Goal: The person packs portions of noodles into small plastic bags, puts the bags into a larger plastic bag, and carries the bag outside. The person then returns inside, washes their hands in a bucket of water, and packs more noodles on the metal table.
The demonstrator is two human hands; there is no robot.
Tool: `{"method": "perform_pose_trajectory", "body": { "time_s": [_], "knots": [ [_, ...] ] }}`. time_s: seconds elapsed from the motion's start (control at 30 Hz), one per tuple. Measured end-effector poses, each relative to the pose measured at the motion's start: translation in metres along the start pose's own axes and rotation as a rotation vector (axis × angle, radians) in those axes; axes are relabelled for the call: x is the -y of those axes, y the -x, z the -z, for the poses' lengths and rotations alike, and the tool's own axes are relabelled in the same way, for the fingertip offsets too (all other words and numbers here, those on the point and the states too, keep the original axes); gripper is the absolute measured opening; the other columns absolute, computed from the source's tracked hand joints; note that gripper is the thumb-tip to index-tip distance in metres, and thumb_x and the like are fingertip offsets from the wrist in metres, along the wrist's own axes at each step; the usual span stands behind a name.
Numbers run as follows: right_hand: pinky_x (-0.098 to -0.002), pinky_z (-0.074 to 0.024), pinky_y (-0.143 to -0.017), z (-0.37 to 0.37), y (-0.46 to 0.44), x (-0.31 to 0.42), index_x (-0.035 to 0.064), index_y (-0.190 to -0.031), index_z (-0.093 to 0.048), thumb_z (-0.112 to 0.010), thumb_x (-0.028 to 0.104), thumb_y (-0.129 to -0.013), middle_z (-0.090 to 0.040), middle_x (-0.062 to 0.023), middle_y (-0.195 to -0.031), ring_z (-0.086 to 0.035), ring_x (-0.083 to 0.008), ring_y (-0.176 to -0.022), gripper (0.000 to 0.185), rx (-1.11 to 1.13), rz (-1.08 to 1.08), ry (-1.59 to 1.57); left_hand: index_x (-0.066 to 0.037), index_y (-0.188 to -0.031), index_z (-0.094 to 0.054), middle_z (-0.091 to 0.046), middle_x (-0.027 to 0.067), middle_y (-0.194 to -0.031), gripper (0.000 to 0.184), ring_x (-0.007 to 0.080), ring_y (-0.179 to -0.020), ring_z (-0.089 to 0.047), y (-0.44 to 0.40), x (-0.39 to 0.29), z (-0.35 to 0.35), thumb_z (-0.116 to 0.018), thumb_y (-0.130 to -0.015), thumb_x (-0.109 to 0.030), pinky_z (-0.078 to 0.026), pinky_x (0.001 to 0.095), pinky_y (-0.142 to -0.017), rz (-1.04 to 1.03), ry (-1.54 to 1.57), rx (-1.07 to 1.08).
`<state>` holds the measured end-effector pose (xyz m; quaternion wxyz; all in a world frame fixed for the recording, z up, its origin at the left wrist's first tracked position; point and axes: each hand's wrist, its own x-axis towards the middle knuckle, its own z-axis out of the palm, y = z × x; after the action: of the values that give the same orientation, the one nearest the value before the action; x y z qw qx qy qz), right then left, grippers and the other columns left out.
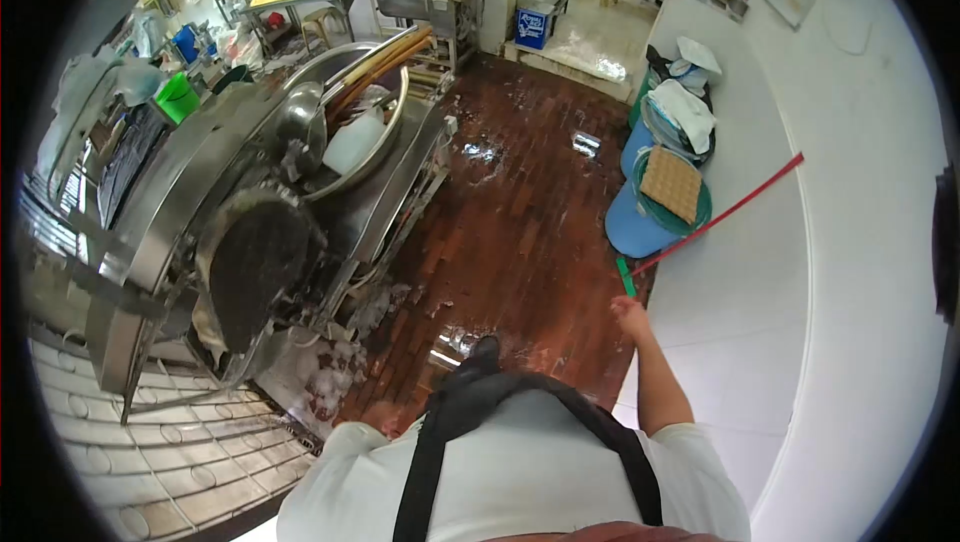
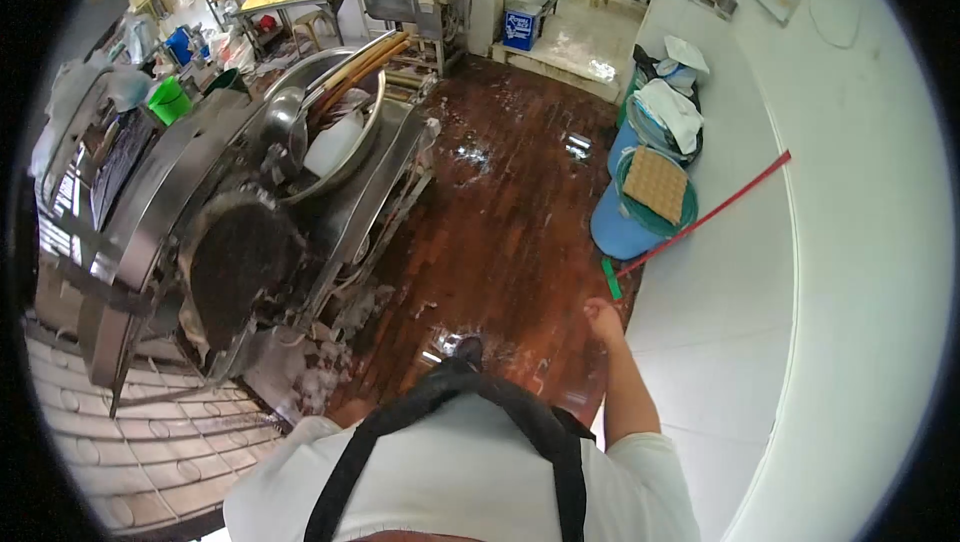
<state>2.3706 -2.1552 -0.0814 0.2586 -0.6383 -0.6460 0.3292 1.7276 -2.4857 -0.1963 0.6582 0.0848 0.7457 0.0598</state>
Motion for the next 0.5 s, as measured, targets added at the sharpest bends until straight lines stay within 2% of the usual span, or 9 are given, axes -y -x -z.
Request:
{"method": "perform_pose_trajectory", "body": {
  "time_s": [0.1, 0.13, 0.2, 0.23, 0.27, 0.3, 0.37, 0.43, 0.5],
  "knots": [
    [-0.0333, -0.0527, -0.062, -0.018, -0.027, -0.058, 0.004, -0.093, -0.065, -0.06, 0.013, -0.092, -0.066, -0.006, -0.081, -0.063, -0.0198, -0.069, 0.01, 0.181, -0.072, 0.08, -0.003, -0.092, -0.071, -0.069, 0.022, -0.1, 0.042, 0.0384, -0.086, -0.068, -0.058, -0.166, 0.005, -0.049, -0.096, -0.039, -0.052, 0.0504, -0.075, -0.229, 0.071, -0.053],
    [-0.0335, -0.0522, -0.062, -0.026, -0.024, -0.088, 0.0048, -0.09, -0.066, -0.058, 0.014, -0.092, -0.066, -0.0063, -0.081, -0.063, -0.0208, -0.069, 0.012, 0.22, -0.056, 0.109, -0.003, -0.097, -0.069, -0.069, 0.0189, -0.096, 0.037, 0.0336, -0.083, -0.066, -0.056, -0.227, 0.008, -0.052, -0.095, -0.036, -0.052, 0.0467, -0.073, -0.398, -0.114, -0.078],
    [-0.0436, -0.0508, -0.067, -0.027, -0.021, -0.169, 0.0068, -0.088, -0.067, -0.055, 0.022, -0.092, -0.066, -0.0081, -0.082, -0.063, -0.0255, -0.075, 0.02, 0.378, 0.518, 0.838, -0.004, -0.106, -0.065, -0.067, 0.0128, -0.089, 0.03, 0.0241, -0.077, -0.064, -0.043, -0.355, 0.012, -0.059, -0.094, -0.03, -0.051, 0.0395, -0.069, -0.729, -0.499, -0.235],
    [-0.0461, -0.0487, -0.08, -0.015, -0.009, -0.154, 0.0077, -0.103, -0.064, -0.058, 0.024, -0.089, -0.066, -0.01, -0.099, -0.062, -0.0285, -0.09, 0.022, 0.58, -0.189, 0.15, -0.006, -0.11, -0.063, -0.065, 0.0082, -0.084, 0.024, 0.0181, -0.068, -0.06, -0.034, -0.41, 0.005, -0.06, -0.095, -0.026, -0.049, 0.0352, -0.06, -0.724, -0.254, -0.195],
    [-0.0486, -0.0465, -0.093, -0.002, 0.004, -0.139, 0.0086, -0.117, -0.062, -0.06, 0.026, -0.086, -0.065, -0.0119, -0.115, -0.06, -0.0314, -0.104, 0.035, 0.27, -0.87, -0.48, -0.004, -0.111, -0.064, -0.067, 0.0106, -0.088, 0.03, 0.0193, -0.075, -0.063, -0.003, -0.464, -0.006, -0.062, -0.094, -0.028, -0.051, 0.0359, -0.068, -0.676, -0.082, -0.136],
    [-0.0486, -0.0469, -0.092, 0.007, 0.001, -0.129, 0.0084, -0.115, -0.062, -0.06, 0.026, -0.086, -0.065, -0.0125, -0.114, -0.06, -0.0322, -0.104, 0.034, 0.206, -1.012, -0.53, -0.002, -0.113, -0.064, -0.07, 0.0129, -0.092, 0.035, 0.0205, -0.082, -0.066, 0.03, -0.513, -0.013, -0.063, -0.092, -0.03, -0.053, 0.0367, -0.075, -0.629, 0.092, -0.076],
    [-0.0486, -0.0476, -0.09, 0.021, -0.03, -0.138, 0.0079, -0.112, -0.063, -0.059, 0.025, -0.086, -0.066, -0.0136, -0.112, -0.061, -0.0336, -0.103, 0.031, 0.357, -1.02, -0.321, -0.004, -0.119, -0.061, -0.068, 0.0082, -0.09, 0.037, 0.0163, -0.074, -0.063, 0.03, -0.582, -0.014, -0.066, -0.092, -0.029, -0.051, 0.0335, -0.066, -0.776, -0.017, -0.215],
    [-0.0487, -0.0483, -0.088, 0.032, -0.092, -0.144, 0.0075, -0.109, -0.064, -0.058, 0.025, -0.087, -0.066, -0.0148, -0.11, -0.061, -0.035, -0.102, 0.029, 0.534, -0.92, -0.087, -0.003, -0.12, -0.059, -0.066, 0.005, -0.085, 0.04, 0.0148, -0.067, -0.061, 0.009, -0.629, -0.016, -0.068, -0.091, -0.029, -0.049, 0.0315, -0.06, -0.882, -0.076, -0.286],
    [-0.0487, -0.0491, -0.086, 0.051, -0.178, -0.15, 0.0071, -0.106, -0.065, -0.057, 0.025, -0.087, -0.066, -0.0159, -0.108, -0.062, -0.0365, -0.101, 0.027, 0.664, -0.766, 0.114, -0.002, -0.119, -0.059, -0.066, 0.0048, -0.085, 0.039, 0.0147, -0.068, -0.06, -0.017, -0.661, -0.022, -0.068, -0.09, -0.029, -0.049, 0.031, -0.062, -0.878, -0.177, -0.317]
  ]
}}
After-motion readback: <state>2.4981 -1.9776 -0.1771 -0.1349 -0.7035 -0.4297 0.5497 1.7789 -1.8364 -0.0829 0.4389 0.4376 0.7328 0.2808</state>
